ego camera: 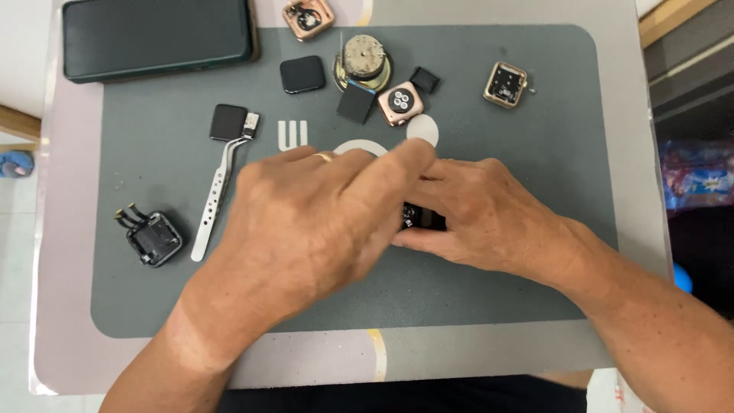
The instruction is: The person is using a precision screwdriver to remove screws and manipulate the internal components of a smartwatch on a repair bench.
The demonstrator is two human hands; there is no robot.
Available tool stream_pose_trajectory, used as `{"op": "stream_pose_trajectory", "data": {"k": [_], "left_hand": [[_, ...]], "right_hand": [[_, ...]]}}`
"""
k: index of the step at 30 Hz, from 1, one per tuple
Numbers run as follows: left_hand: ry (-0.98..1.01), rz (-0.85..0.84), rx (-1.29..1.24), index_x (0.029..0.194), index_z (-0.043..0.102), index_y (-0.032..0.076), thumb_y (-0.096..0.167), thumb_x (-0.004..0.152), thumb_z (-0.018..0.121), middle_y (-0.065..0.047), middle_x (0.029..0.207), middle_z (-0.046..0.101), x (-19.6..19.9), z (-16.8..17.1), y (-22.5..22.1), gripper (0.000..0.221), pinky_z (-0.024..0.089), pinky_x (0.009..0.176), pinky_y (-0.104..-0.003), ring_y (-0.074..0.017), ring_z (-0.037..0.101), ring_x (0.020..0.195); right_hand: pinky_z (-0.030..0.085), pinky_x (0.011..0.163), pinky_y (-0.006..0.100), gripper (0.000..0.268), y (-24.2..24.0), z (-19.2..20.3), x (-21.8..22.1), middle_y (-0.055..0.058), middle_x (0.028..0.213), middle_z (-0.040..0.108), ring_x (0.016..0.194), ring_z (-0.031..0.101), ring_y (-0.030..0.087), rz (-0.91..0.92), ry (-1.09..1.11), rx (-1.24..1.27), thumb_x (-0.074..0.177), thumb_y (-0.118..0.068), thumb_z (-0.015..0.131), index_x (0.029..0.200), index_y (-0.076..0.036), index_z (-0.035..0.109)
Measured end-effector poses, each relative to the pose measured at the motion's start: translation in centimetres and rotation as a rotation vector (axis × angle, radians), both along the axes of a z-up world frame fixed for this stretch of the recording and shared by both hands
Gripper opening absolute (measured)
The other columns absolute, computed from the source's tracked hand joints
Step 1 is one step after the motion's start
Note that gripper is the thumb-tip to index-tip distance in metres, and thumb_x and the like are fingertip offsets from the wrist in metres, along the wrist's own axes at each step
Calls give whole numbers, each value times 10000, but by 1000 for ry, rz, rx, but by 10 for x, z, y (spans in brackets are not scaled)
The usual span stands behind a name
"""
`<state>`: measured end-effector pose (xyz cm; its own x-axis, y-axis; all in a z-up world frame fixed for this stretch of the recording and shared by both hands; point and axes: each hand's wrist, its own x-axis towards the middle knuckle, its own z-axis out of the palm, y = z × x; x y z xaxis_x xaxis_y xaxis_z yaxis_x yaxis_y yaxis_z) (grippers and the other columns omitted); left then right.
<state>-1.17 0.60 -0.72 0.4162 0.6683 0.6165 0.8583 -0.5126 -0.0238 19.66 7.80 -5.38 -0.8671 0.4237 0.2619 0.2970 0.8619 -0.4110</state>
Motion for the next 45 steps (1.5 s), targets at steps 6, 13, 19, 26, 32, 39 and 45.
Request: {"op": "stream_pose_trajectory", "data": {"k": [6, 13, 19, 26, 32, 39, 45], "left_hand": [[-10, -25, -12, 1131, 644, 140, -36, 1025, 540, 25, 664, 313, 6, 1, -1, 230, 310, 464, -299, -151, 247, 522], [25, -22, -40, 1170, 659, 155, -9, 972, 550, 23, 715, 400, 5, 4, -4, 280, 376, 498, -298, -162, 353, 515], [42, -59, -58, 1284, 642, 107, 18, 1056, 608, 35, 671, 374, 4, 7, -5, 247, 335, 478, -303, -144, 312, 505], [85, -33, -35, 1226, 693, 143, 64, 997, 560, 13, 707, 406, 10, 6, -1, 276, 409, 515, -293, -164, 372, 499], [90, 27, -10, 1141, 695, 177, 78, 939, 590, 36, 651, 381, 13, 5, 1, 248, 411, 500, -263, -149, 339, 478], [27, 46, -4, 1148, 696, 146, 1, 946, 578, 36, 636, 398, 13, 2, 3, 275, 372, 476, -271, -165, 319, 484], [114, 68, 30, 1323, 687, 164, 262, 1060, 703, 53, 739, 479, 9, -3, 3, 281, 451, 556, -267, -142, 436, 546]], "right_hand": [[424, 437, 312, 270, 0, -4, 1, 1, 773, 578, 612, 514, 172, 3, 68, -20, 881, -154, 836, 920, -124, 570], [446, 473, 343, 220, 0, -8, 2, -16, 743, 590, 638, 564, 175, -69, -59, -103, 855, -177, 770, 882, -129, 557], [472, 493, 397, 257, 2, -13, 4, 23, 827, 635, 726, 621, 223, -35, 27, -35, 862, -239, 837, 954, -126, 625], [475, 513, 364, 345, 3, -13, 3, -5, 958, 610, 776, 636, 193, -29, 111, -73, 845, -192, 849, 1053, -122, 583], [483, 499, 398, 362, 4, -13, 3, 43, 1019, 607, 749, 633, 261, -1, 86, -50, 838, -225, 859, 1071, -100, 612], [501, 484, 399, 594, 4, -9, 3, 60, 1044, 603, 746, 639, 279, 2, 63, -72, 800, -219, 900, 1279, -83, 576], [475, 480, 419, 425, 3, -7, 2, 35, 1127, 621, 870, 681, 286, -13, 71, -78, 790, -206, 881, 1096, -120, 599]]}}
